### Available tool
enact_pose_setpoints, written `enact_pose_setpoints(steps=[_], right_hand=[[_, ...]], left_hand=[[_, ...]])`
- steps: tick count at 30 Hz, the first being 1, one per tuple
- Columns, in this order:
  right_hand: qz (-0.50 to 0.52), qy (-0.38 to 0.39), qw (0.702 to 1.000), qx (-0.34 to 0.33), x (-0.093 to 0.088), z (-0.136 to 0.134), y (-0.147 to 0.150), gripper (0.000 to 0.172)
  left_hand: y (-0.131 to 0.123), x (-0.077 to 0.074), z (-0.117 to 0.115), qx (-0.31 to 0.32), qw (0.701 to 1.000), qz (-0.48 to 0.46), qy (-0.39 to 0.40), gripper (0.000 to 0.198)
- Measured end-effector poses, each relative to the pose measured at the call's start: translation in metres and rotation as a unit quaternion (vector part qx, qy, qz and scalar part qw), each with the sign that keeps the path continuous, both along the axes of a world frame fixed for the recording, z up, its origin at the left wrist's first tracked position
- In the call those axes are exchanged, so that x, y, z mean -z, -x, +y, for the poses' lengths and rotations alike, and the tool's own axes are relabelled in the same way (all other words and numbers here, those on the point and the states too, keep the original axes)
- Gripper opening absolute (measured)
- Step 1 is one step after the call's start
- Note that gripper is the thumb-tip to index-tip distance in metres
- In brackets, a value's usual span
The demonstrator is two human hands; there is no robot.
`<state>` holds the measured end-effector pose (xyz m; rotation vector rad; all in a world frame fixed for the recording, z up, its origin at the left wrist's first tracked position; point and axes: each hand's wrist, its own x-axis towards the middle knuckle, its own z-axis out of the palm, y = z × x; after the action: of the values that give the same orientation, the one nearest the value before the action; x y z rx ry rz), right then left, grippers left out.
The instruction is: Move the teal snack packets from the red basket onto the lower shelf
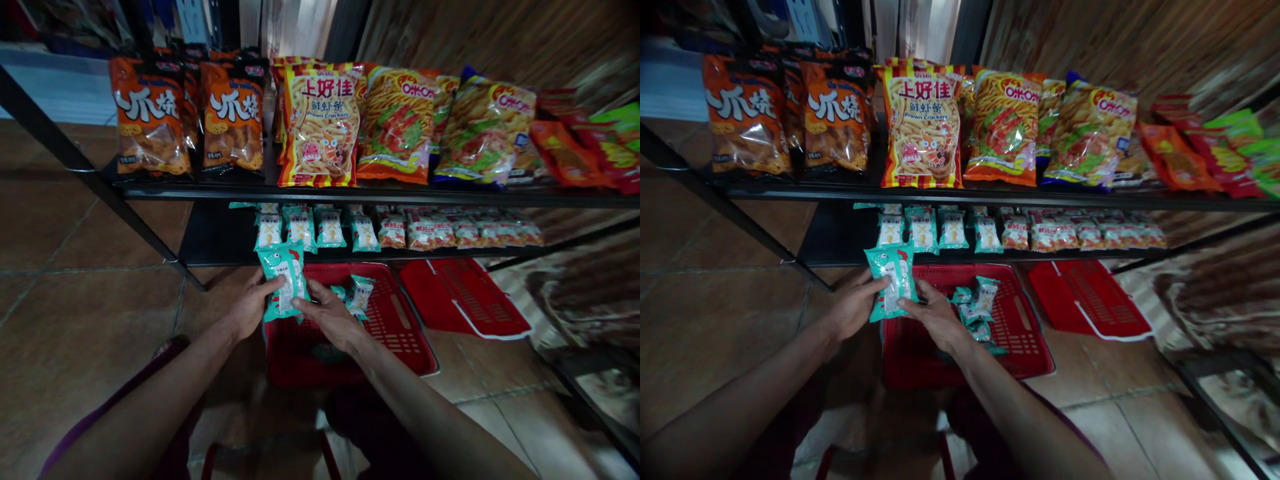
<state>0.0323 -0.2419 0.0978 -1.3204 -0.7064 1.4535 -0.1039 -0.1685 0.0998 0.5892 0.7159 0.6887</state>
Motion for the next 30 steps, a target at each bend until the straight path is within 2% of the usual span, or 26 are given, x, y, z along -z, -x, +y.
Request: enact_pose_setpoints(steps=[6,11,14,16,18,20,22,26,28,30], right_hand=[[-0.031,0.007,0.999,0.023,0.007,-0.003,0.001,0.046],[-0.048,0.007,0.998,0.032,0.007,-0.003,0.006,0.045],[-0.073,0.007,0.997,0.008,0.009,-0.001,0.006,0.051],[-0.143,0.007,0.990,0.004,0.011,-0.001,0.006,0.055],[-0.268,-0.028,0.963,0.008,0.012,-0.003,0.006,0.061],[-0.395,-0.102,0.913,-0.008,0.011,-0.005,0.006,0.064],[-0.481,-0.183,0.856,-0.049,0.009,-0.007,0.006,0.062],[-0.570,-0.296,0.757,-0.120,0.010,-0.011,0.007,0.060],[-0.593,-0.319,0.727,-0.133,0.013,-0.011,0.008,0.060],[-0.607,-0.324,0.715,-0.126,0.016,-0.011,0.010,0.060]], left_hand=[[-0.001,0.005,0.006,-0.021,1.000,0.002,0.003,0.029],[-0.002,0.011,0.009,-0.028,0.997,0.023,0.073,0.030],[-0.002,0.016,0.009,-0.061,0.993,0.039,0.093,0.030],[-0.001,0.018,0.011,-0.093,0.989,0.056,0.098,0.028],[0.000,0.019,0.013,-0.123,0.984,0.077,0.106,0.025],[0.002,0.019,0.015,-0.142,0.979,0.092,0.111,0.022],[0.004,0.018,0.016,-0.148,0.978,0.098,0.109,0.021],[0.004,0.015,0.009,-0.132,0.979,0.121,0.100,0.023],[0.003,0.014,0.005,-0.131,0.979,0.135,0.076,0.028],[0.002,0.014,0.001,-0.133,0.977,0.157,0.056,0.033]])
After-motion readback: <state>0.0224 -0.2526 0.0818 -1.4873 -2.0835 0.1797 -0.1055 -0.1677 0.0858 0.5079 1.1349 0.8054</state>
